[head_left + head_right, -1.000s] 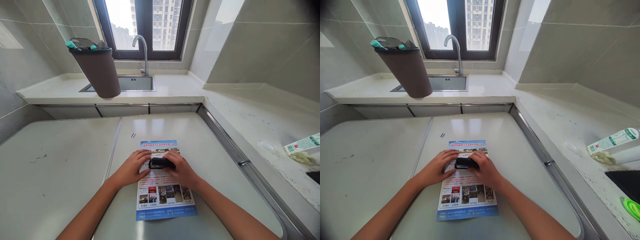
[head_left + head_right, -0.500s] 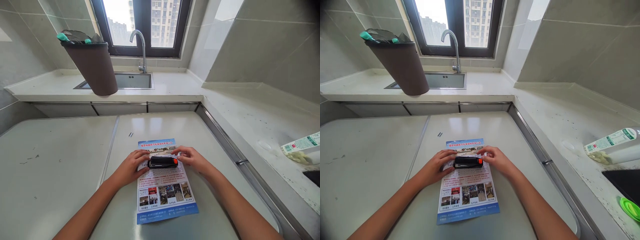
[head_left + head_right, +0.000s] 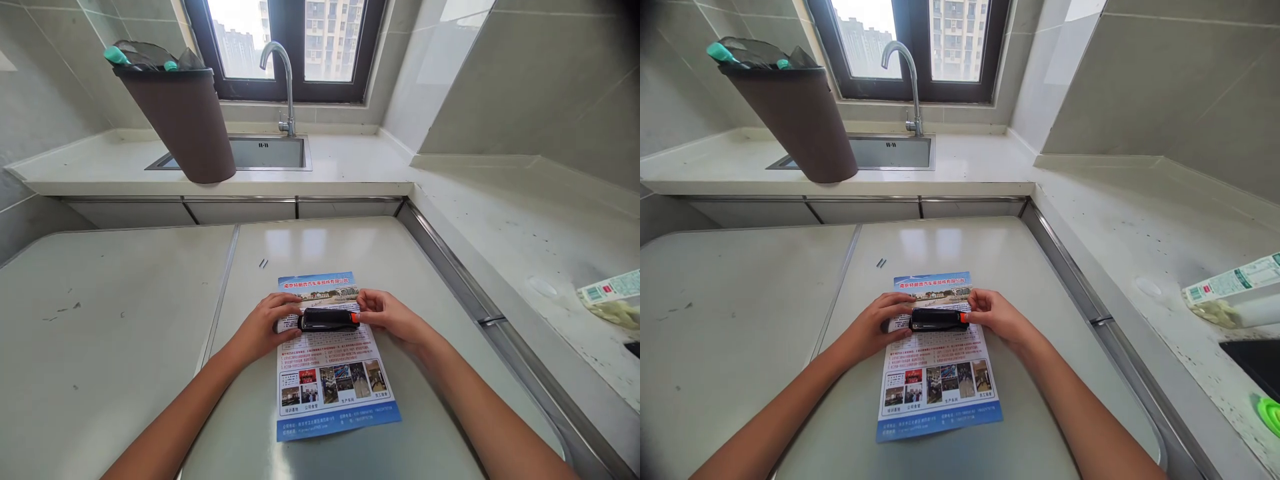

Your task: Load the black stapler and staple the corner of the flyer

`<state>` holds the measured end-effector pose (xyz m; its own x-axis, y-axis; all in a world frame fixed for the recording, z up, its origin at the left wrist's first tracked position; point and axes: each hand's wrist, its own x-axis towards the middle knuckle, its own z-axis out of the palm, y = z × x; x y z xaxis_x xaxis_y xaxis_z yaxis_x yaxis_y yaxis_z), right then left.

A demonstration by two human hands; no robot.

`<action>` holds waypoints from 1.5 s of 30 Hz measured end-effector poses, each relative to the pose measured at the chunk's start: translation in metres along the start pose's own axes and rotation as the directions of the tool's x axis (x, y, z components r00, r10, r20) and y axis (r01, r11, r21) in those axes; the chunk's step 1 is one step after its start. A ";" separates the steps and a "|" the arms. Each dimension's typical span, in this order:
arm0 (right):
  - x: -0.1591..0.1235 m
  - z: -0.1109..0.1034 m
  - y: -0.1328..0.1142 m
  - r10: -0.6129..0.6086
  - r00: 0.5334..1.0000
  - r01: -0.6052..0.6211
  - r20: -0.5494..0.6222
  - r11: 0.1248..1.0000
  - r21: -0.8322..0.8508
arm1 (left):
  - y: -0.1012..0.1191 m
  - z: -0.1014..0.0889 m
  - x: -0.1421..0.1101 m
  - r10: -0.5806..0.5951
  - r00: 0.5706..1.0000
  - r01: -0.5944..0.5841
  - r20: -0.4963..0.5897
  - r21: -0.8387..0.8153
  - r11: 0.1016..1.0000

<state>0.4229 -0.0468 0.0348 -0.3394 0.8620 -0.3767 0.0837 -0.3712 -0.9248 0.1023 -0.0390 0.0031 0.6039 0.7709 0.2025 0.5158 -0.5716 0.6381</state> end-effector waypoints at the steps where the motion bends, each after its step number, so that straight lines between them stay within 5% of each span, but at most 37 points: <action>1: 0.000 0.000 0.000 -0.003 1.000 0.003 0.000 1.000 0.002 | 0.000 0.000 0.000 0.000 1.000 0.000 0.000 -0.002 1.000; 10: 0.000 -0.003 0.000 0.012 1.000 -0.012 0.011 0.999 -0.042 | 0.000 0.000 0.002 -0.005 1.000 0.005 -0.027 -0.021 1.000; 15: 0.002 0.003 0.000 -0.226 0.974 0.224 0.015 0.952 -0.207 | 0.001 0.000 0.001 0.004 0.999 -0.005 -0.039 -0.026 1.000; 21: 0.005 0.029 0.018 -0.558 0.819 0.480 0.132 0.541 -0.691 | -0.006 0.001 -0.002 -0.011 0.997 0.002 -0.077 -0.118 0.993; 27: 0.003 0.037 0.024 -0.762 0.619 0.600 0.190 0.302 -0.741 | 0.004 -0.006 -0.001 -0.102 0.986 0.058 -0.132 -0.304 0.951; 31: -0.004 0.045 0.017 -0.828 0.540 0.716 0.154 0.354 -0.602 | 0.013 -0.011 0.000 -0.201 0.968 0.103 -0.150 -0.493 0.864; 36: -0.005 0.053 0.014 -0.762 0.643 0.697 0.076 0.543 -0.468 | 0.015 -0.008 0.001 -0.220 0.966 0.082 -0.138 -0.640 0.764; 39: -0.001 0.050 0.019 -0.741 0.657 0.704 0.139 0.537 -0.465 | 0.014 -0.005 0.001 -0.323 0.945 0.186 -0.058 -0.719 0.670; 41: 0.002 0.048 0.022 -0.784 0.588 0.734 0.196 0.417 -0.536 | 0.014 -0.004 0.001 -0.386 0.922 0.258 0.033 -0.795 0.549; 45: -0.001 0.049 0.023 -0.869 0.368 0.724 0.330 0.045 -0.689 | 0.010 -0.007 -0.003 -0.408 0.899 0.307 0.155 -0.890 0.338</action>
<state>0.3791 -0.0730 0.0162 -0.5066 0.5262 0.6830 0.4034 0.8447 -0.3517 0.1017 -0.0446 0.0142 0.4269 0.8833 -0.1939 -0.1807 0.2933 0.9388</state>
